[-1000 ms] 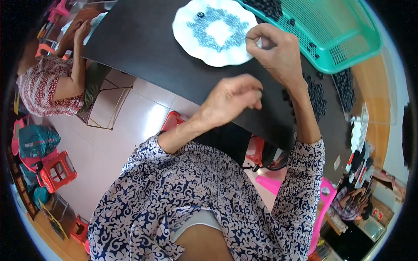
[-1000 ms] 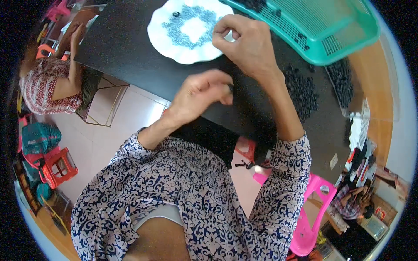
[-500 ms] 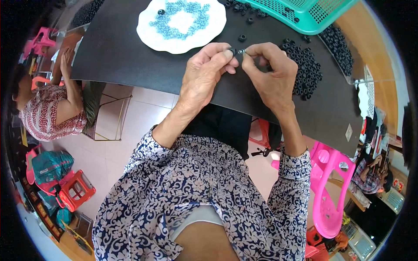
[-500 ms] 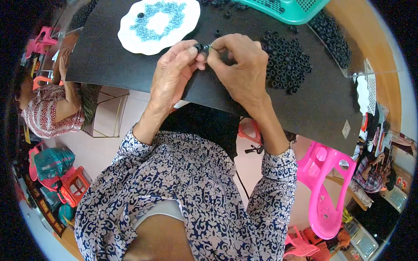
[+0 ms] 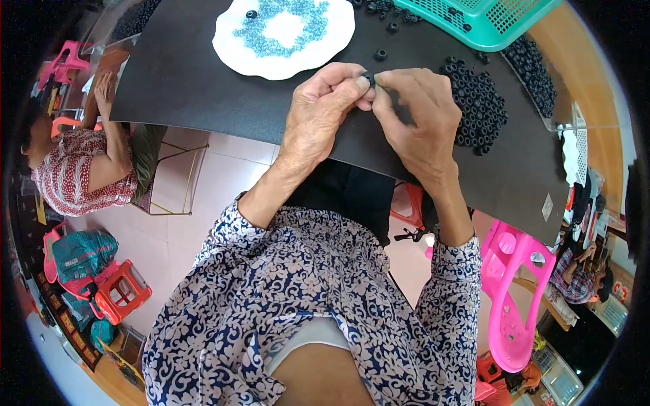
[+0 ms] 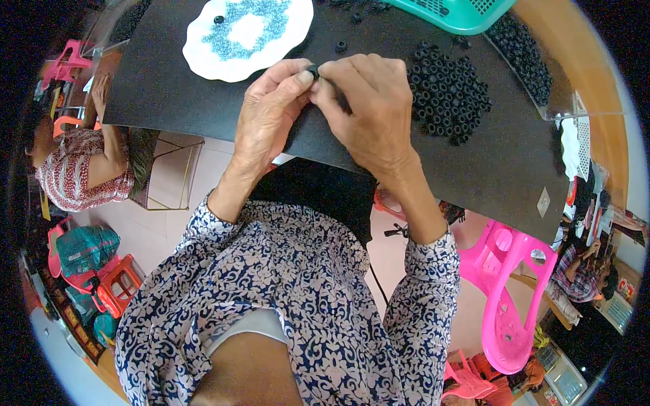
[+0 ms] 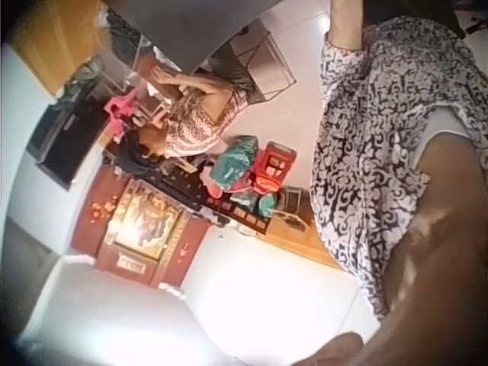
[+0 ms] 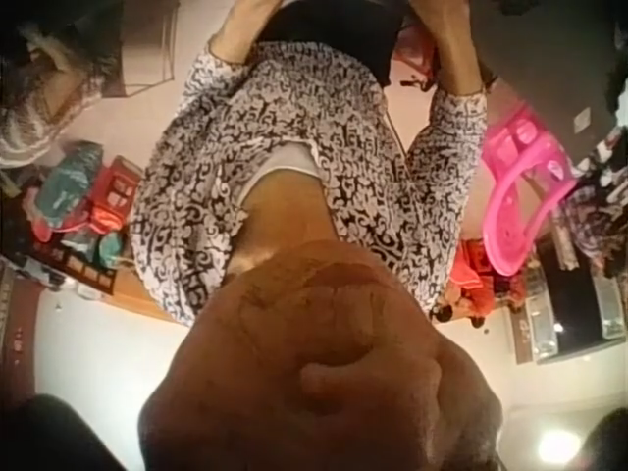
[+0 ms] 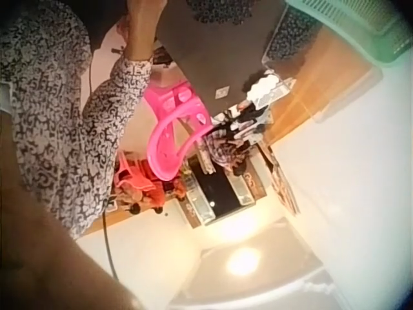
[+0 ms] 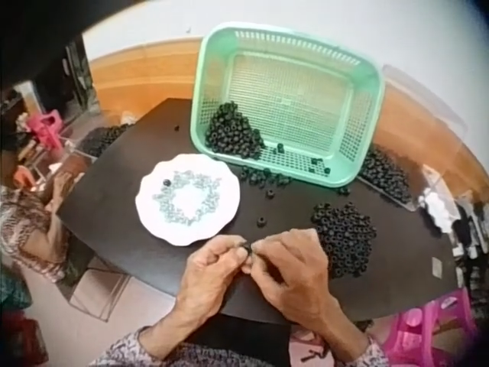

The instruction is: Assembling small blue plastic components into black rubber rings on a table.

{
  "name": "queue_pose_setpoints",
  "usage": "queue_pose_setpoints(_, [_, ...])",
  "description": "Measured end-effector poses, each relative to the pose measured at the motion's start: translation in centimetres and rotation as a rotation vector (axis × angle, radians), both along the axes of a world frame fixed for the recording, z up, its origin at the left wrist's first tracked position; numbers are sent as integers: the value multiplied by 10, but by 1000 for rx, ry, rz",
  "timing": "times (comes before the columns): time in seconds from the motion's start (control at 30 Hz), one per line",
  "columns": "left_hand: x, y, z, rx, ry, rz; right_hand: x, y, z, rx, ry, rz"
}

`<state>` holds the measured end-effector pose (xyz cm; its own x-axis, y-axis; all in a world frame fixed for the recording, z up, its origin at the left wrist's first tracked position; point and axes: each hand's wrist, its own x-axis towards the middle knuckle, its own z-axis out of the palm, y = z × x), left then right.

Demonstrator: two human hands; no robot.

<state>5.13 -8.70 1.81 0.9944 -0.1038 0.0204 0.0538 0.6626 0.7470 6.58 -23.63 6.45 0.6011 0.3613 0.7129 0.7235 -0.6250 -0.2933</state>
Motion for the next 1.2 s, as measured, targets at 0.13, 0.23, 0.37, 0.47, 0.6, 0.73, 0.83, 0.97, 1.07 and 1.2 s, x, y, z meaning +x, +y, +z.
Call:
queue_pose_setpoints(0.13, [1, 0, 2, -51, 31, -55, 1, -8, -18, 160, 262, 23])
queue_pose_setpoints(0.23, [3, -3, 3, -63, 32, -88, 1, -12, -24, 442, 471, 56])
queue_pose_setpoints(0.37, [0, -6, 9, 30, 96, -66, 1, -11, -17, 230, 270, 101])
queue_pose_setpoints(0.47, [-4, -3, 9, 73, 90, -88, -2, -11, -17, 226, 282, 134])
queue_pose_setpoints(0.6, [-3, -3, 9, 101, 94, -124, -3, -15, -14, 239, 290, 168])
queue_pose_setpoints(0.73, [-1, 0, 9, 82, 84, -145, -4, -15, -19, 276, 334, 174])
queue_pose_setpoints(0.83, [1, 4, 6, 130, 74, -238, -4, -19, -14, 294, 445, 205])
queue_pose_setpoints(0.97, [2, 4, 3, 109, 62, -172, 23, -30, -1, 329, 620, 203])
queue_pose_setpoints(1.07, [2, 4, 3, 116, 90, -159, 70, -39, 11, 125, 447, 2])
queue_pose_setpoints(1.2, [-2, 7, 5, 192, 44, -168, 120, -28, 9, -133, 258, -12])
